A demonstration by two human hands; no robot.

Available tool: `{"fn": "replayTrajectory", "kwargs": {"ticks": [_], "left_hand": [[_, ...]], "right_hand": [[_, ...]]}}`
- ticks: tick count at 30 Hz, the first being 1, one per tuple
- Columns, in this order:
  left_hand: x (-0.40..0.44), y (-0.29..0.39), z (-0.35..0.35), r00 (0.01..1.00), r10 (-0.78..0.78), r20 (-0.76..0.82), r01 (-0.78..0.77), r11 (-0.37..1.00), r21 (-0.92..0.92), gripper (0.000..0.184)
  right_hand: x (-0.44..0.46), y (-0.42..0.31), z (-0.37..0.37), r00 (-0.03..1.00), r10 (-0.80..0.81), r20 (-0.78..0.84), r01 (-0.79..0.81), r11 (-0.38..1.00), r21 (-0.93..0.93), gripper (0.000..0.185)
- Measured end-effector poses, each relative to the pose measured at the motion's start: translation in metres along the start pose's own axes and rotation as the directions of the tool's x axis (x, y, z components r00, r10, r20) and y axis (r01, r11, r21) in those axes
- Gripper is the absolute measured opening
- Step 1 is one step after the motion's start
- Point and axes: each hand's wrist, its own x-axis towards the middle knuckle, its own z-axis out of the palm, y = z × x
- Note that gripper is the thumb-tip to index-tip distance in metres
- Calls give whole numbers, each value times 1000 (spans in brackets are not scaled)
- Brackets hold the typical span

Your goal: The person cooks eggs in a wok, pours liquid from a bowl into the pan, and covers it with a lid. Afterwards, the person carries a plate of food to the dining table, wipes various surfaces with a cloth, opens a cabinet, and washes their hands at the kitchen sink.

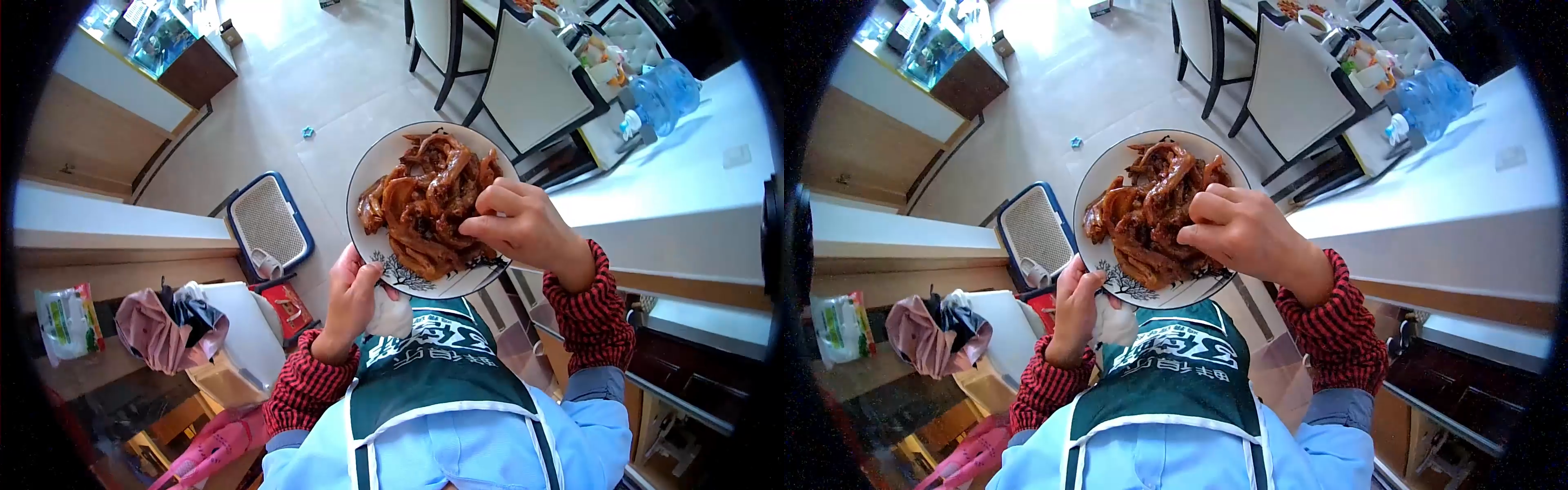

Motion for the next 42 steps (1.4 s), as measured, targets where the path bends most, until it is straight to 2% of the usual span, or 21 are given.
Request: {"fn": "replayTrajectory", "kwargs": {"ticks": [2, 4, 8, 9, 10, 16, 19, 23, 25, 29, 31, 36, 42], "left_hand": [[2, 2, -8, 1000, 6, 16, -6, 1000, -4, 21], [43, 12, -2, 999, -41, -2, 41, 999, -14, 20], [112, 27, -4, 999, -32, 35, 33, 999, -25, 20], [110, 27, -12, 1000, -28, 13, 28, 1000, -7, 21], [136, 36, -9, 1000, -21, -7, 21, 1000, 13, 22], [233, 86, -23, 995, -52, 83, 50, 998, 29, 20], [281, 110, -23, 992, -50, 117, 46, 998, 37, 20], [336, 127, -7, 989, -66, 129, 58, 996, 67, 20], [368, 132, 9, 990, -70, 120, 63, 996, 63, 20], [427, 141, 38, 989, -56, 137, 50, 997, 53, 21], [444, 149, 50, 990, -55, 133, 50, 998, 40, 22], [506, 167, 88, 991, -64, 115, 62, 998, 28, 23], [543, 177, 104, 991, -69, 113, 67, 998, 16, 24]], "right_hand": [[4, -3, 4, 1000, 13, -6, -13, 1000, -18, 10], [18, 38, -1, 999, 16, -35, -15, 999, 31, 11], [48, 96, -7, 994, 62, -88, -57, 996, 66, 11], [53, 89, -3, 990, 92, -103, -84, 994, 77, 11], [65, 112, -8, 986, 121, -118, -111, 990, 86, 11], [123, 177, -19, 962, 231, -144, -230, 973, 24, 16], [154, 221, -27, 992, 108, -70, -117, 983, -144, 24], [177, 273, -43, 998, 65, -12, -66, 985, -159, 13], [184, 309, -55, 996, 2, 89, 10, 991, -131, 11], [192, 371, -75, 998, 0, 63, 8, 993, -120, 12], [198, 391, -88, 999, 34, -6, -35, 995, -89, 14], [209, 459, -123, 1000, 4, 28, -2, 997, -72, 15], [218, 499, -132, 997, -53, 58, 57, 995, -77, 16]]}}
